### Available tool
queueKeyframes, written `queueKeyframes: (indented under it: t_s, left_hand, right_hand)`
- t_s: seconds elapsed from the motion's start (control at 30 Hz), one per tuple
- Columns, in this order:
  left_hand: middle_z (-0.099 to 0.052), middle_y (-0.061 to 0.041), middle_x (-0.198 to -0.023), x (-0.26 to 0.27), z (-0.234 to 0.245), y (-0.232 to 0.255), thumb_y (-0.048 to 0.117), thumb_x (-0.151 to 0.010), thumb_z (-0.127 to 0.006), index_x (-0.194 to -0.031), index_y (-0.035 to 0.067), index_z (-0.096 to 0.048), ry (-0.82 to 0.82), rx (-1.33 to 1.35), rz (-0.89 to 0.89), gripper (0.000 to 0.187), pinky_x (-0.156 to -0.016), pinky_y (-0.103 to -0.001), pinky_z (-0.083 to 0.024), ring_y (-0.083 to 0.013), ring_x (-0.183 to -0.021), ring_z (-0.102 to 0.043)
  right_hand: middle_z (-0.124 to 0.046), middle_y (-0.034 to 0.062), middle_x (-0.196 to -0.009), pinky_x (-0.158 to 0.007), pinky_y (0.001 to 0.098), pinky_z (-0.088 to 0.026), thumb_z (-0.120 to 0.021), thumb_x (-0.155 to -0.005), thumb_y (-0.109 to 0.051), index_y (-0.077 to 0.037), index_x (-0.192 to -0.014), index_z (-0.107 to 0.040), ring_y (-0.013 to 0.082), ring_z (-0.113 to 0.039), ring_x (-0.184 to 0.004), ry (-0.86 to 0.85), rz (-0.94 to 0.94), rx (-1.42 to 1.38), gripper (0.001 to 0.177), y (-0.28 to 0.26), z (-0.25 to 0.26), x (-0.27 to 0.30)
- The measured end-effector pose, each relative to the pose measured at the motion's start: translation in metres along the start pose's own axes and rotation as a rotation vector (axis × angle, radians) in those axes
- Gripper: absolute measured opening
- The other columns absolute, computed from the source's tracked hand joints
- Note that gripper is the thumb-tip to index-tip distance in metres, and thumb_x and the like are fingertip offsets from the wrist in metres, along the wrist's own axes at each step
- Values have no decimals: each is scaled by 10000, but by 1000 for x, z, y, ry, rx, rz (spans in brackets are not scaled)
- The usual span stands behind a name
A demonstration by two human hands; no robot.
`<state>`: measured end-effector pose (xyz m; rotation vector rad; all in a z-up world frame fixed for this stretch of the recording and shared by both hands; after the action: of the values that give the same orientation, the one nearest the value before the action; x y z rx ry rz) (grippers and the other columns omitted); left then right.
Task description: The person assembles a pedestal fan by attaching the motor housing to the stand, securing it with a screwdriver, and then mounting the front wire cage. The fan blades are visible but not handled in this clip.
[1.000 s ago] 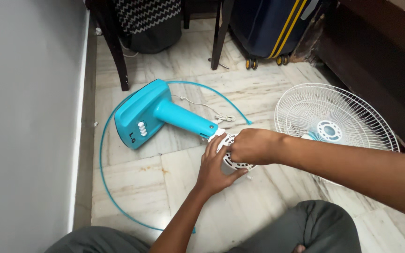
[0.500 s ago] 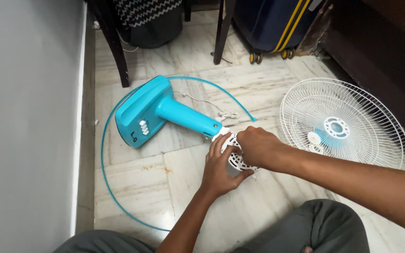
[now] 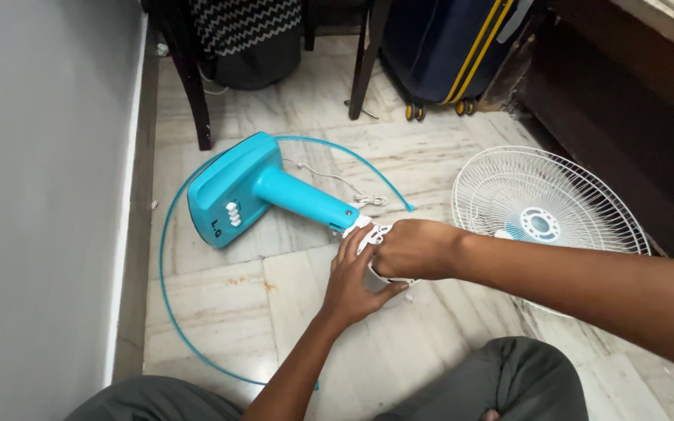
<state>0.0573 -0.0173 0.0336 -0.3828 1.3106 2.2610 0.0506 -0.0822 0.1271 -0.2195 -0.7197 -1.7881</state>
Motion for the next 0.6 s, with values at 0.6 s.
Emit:
queueKeyframes:
  t_s: [0.6]
  left_hand:
    - [-400, -192, -1598, 2, 2, 4, 419, -704, -924, -1067, 137, -631, 24, 81, 13, 544, -1175, -606, -283, -445, -1515, -286]
  right_hand:
    - [-735, 235, -857, -735, 447, -611, -714, -771, -77, -24, -872, -788, 382, -753, -831, 29, -858, -900, 136, 37, -29, 25]
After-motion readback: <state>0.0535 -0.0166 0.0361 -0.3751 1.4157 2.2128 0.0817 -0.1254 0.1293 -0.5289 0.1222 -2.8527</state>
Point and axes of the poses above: each hand's wrist, its own x-axis away from the middle knuckle, its own z-axis out of the back of the hand, y = z × x, the point moved 7 cm from there along -x, towards the middle knuckle
